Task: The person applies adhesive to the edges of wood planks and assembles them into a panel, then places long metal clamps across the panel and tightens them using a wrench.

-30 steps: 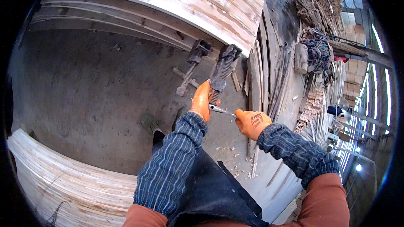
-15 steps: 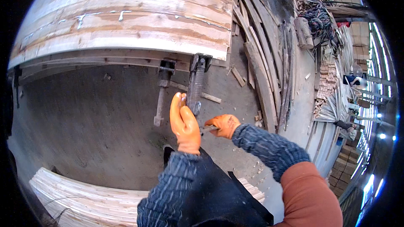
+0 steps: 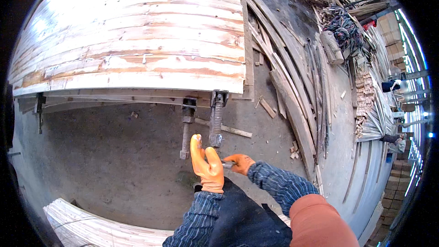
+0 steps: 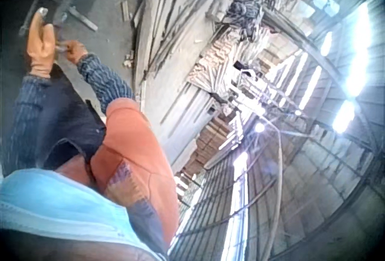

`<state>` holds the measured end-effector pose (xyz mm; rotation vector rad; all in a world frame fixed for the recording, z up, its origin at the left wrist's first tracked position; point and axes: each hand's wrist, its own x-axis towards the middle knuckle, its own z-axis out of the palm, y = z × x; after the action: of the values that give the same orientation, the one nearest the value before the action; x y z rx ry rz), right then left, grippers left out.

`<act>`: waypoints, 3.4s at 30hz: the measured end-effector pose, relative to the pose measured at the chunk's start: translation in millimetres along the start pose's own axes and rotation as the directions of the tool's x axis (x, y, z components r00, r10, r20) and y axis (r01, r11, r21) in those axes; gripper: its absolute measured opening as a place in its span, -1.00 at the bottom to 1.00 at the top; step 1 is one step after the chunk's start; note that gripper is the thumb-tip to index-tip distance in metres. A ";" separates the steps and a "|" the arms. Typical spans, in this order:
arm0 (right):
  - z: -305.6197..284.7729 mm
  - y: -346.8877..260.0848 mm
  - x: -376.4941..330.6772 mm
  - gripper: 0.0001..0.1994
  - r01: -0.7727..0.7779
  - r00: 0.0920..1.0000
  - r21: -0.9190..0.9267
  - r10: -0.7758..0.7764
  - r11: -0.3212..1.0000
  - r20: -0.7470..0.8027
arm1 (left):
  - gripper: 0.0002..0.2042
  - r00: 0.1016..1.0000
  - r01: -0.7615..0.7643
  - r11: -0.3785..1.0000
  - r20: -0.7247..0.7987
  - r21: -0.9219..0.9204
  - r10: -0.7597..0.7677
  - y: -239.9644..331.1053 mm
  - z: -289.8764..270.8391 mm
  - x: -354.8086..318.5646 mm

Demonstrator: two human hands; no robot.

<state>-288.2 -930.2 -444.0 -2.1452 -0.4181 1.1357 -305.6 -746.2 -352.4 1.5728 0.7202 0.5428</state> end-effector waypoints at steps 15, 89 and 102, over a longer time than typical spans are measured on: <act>-99.3 -186.3 -108.7 -0.59 -0.109 0.977 -0.659 0.203 0.744 0.067 | -0.64 0.936 0.353 0.854 0.127 -0.382 -0.330 -51.5 -36.4 -43.2; -24.8 -9.1 -15.0 -0.57 0.135 0.990 -0.141 -0.126 0.981 0.068 | -0.50 0.944 0.327 0.897 0.063 -0.299 -0.323 -16.9 5.3 -1.4; -92.4 -138.6 -106.0 -0.61 -0.165 0.979 -0.462 0.201 0.871 0.028 | -0.50 0.669 0.743 0.554 0.389 -0.375 -0.634 -28.9 -29.4 -25.0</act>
<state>-269.2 -925.6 -247.6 -2.6033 -0.5729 1.3297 -347.7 -742.5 -375.5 0.7145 0.8788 -0.0552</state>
